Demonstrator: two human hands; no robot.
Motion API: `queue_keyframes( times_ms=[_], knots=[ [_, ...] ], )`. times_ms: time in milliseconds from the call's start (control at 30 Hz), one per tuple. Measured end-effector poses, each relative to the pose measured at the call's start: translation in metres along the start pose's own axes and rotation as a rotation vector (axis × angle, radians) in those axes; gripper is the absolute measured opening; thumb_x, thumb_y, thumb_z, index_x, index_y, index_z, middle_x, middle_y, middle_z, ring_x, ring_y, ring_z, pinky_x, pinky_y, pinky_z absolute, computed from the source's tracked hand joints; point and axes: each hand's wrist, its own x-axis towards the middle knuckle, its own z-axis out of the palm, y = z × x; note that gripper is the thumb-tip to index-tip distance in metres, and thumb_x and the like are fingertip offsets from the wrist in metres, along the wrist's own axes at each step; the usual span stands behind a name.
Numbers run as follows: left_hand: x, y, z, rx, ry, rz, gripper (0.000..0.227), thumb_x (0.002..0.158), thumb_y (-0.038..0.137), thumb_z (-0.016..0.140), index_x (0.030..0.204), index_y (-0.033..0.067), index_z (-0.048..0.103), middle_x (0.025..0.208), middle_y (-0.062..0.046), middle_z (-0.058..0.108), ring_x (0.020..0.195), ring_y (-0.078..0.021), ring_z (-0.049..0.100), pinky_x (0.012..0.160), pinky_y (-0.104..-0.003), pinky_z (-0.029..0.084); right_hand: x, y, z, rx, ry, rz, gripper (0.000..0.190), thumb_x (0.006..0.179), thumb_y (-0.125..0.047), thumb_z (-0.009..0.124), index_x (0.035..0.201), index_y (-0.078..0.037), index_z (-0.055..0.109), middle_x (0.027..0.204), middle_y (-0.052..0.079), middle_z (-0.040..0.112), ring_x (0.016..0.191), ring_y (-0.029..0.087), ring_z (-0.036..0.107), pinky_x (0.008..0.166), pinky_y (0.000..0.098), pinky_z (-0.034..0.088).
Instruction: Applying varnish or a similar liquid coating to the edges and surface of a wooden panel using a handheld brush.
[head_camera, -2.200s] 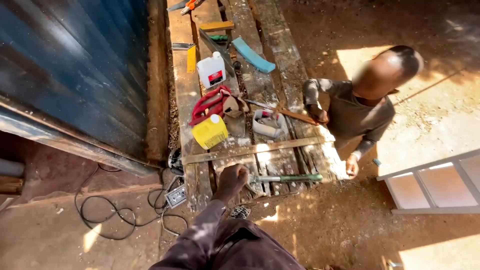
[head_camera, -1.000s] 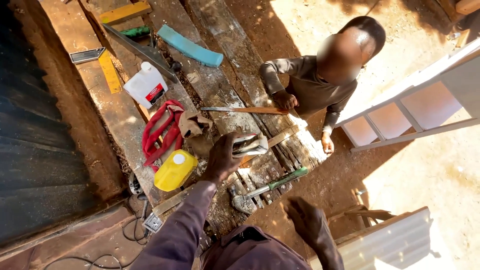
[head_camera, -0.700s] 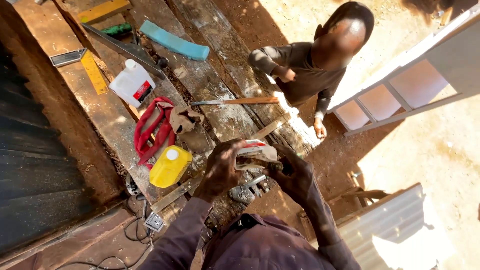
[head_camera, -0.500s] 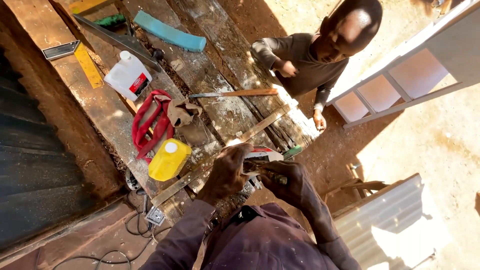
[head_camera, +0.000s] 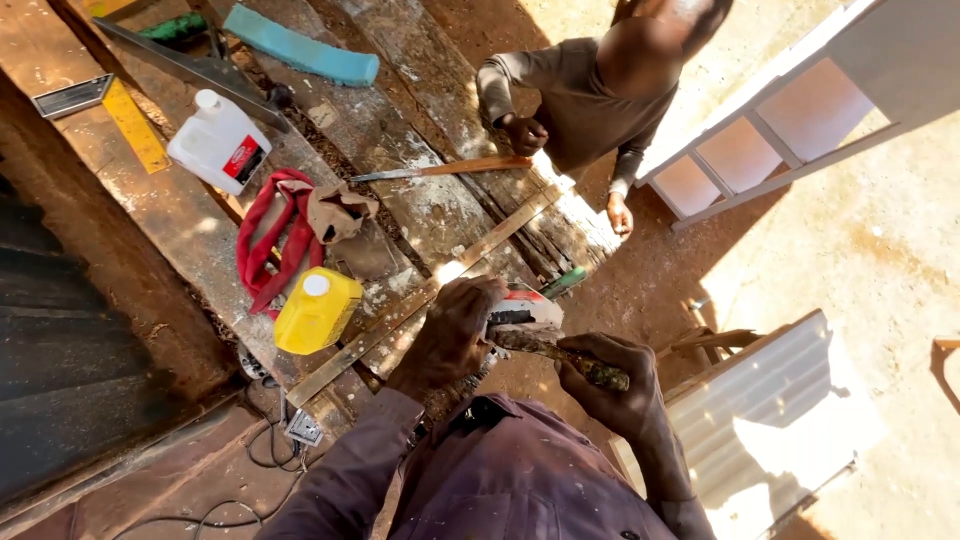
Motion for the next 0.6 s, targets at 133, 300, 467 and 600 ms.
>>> queue_keyframes(
  times_ms=[133,300,467,600],
  knots=[
    [-0.008,0.002,0.010,-0.060,-0.112,-0.018,0.069,0.059,0.004,0.076,0.127,0.0083,0.062,0.119,-0.013,0.068,0.118,-0.0330,0.066,0.104,-0.046,0.048,-0.004,0.005,-0.012,0.056,0.013,0.098,0.013,0.070,-0.009,0.083,0.083,-0.008,0.084,0.056,0.016,0.069,0.053,0.017,0.065,0.047,0.0336,0.050],
    [-0.006,0.016,0.011,-0.383,-0.226,-0.211,0.063,0.067,-0.001,0.076,0.128,-0.0008,0.062,0.114,-0.025,0.069,0.114,-0.0483,0.064,0.106,-0.057,0.044,0.005,0.003,-0.029,0.044,0.094,0.419,0.016,0.073,-0.006,0.081,0.089,0.000,0.082,0.058,0.023,0.067,0.043,0.021,0.065,0.040,0.0310,0.055],
    [0.030,0.038,-0.009,-0.697,-0.469,-0.410,0.076,0.068,0.006,0.084,0.139,0.0038,0.059,0.121,-0.027,0.066,0.117,-0.0521,0.061,0.101,-0.062,0.049,0.013,-0.001,-0.041,0.007,0.094,0.492,0.018,0.075,-0.006,0.083,0.091,0.003,0.080,0.055,0.024,0.065,0.042,0.022,0.065,0.038,0.0306,0.056],
    [0.047,0.034,-0.009,-0.776,-0.675,-0.450,0.075,0.069,0.006,0.088,0.138,-0.0025,0.058,0.120,-0.033,0.066,0.114,-0.0546,0.063,0.092,-0.061,0.053,0.014,-0.008,-0.051,-0.021,0.088,0.554,0.016,0.077,-0.003,0.079,0.090,0.007,0.078,0.054,0.024,0.064,0.041,0.022,0.063,0.037,0.0323,0.055]
  ],
)
